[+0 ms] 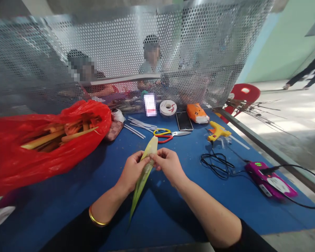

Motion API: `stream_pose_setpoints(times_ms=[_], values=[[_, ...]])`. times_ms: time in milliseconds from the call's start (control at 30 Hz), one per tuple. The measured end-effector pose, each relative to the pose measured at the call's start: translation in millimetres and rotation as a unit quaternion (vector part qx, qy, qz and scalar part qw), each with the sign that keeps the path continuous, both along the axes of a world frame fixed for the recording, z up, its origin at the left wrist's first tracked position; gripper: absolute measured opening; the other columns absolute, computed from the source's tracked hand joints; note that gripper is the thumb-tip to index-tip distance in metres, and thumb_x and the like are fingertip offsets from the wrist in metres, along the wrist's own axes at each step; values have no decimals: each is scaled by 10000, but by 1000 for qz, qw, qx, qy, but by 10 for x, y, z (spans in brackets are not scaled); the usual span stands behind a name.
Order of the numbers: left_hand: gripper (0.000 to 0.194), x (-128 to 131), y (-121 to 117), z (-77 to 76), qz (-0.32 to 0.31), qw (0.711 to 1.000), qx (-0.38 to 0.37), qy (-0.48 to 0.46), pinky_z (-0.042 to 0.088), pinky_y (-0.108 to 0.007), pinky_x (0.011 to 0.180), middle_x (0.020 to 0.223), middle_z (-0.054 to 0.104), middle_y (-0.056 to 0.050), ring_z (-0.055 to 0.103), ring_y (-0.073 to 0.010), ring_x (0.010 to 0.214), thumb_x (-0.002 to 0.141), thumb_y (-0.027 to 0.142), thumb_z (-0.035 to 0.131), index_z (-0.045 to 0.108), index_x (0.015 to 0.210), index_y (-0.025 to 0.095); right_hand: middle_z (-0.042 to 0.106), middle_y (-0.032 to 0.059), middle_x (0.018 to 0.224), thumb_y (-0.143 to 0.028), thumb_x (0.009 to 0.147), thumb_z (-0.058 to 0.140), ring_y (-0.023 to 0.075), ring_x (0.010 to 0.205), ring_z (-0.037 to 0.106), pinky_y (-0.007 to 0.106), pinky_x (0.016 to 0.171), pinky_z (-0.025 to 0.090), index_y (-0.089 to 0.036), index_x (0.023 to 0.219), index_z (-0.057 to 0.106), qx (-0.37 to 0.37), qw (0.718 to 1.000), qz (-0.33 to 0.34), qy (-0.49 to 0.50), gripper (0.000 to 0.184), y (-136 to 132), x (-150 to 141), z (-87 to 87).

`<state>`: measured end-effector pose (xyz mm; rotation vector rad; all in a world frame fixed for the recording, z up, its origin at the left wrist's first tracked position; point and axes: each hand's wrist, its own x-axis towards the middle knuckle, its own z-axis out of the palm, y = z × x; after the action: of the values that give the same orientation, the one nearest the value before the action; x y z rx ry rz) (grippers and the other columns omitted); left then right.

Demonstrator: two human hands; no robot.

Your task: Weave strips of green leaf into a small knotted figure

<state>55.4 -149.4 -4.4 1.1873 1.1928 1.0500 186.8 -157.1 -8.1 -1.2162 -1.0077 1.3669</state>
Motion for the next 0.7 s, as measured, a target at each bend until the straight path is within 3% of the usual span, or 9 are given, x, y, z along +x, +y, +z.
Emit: stream_pose_setpoints(times_ms=[233, 433, 700], values=[[190, 6, -16, 2, 9, 1000, -11, -3, 351, -208, 522, 623, 587, 20, 441, -90, 540, 697, 320, 671, 665, 738, 135, 590, -22, 607, -347, 662, 685, 105, 555, 548, 208, 477, 451, -161, 692, 607, 6, 1000, -2, -21, 204, -4, 3, 7], [292, 5, -13, -32, 1, 999, -30, -19, 314, -204, 483, 568, 529, 43, 393, -77, 497, 691, 425, 704, 635, 719, 144, 567, -37, 533, -336, 670, 670, 89, 484, 510, 214, 477, 436, -173, 645, 583, 27, 998, 7, -53, 187, 2, 1, -14], [258, 6, -16, -26, 4, 1000, -26, -16, 337, -212, 509, 587, 541, 43, 411, -86, 515, 677, 400, 690, 622, 718, 154, 570, -35, 537, -338, 677, 669, 99, 490, 513, 225, 488, 425, -180, 654, 570, 38, 997, 20, -71, 188, -8, 12, -24]])
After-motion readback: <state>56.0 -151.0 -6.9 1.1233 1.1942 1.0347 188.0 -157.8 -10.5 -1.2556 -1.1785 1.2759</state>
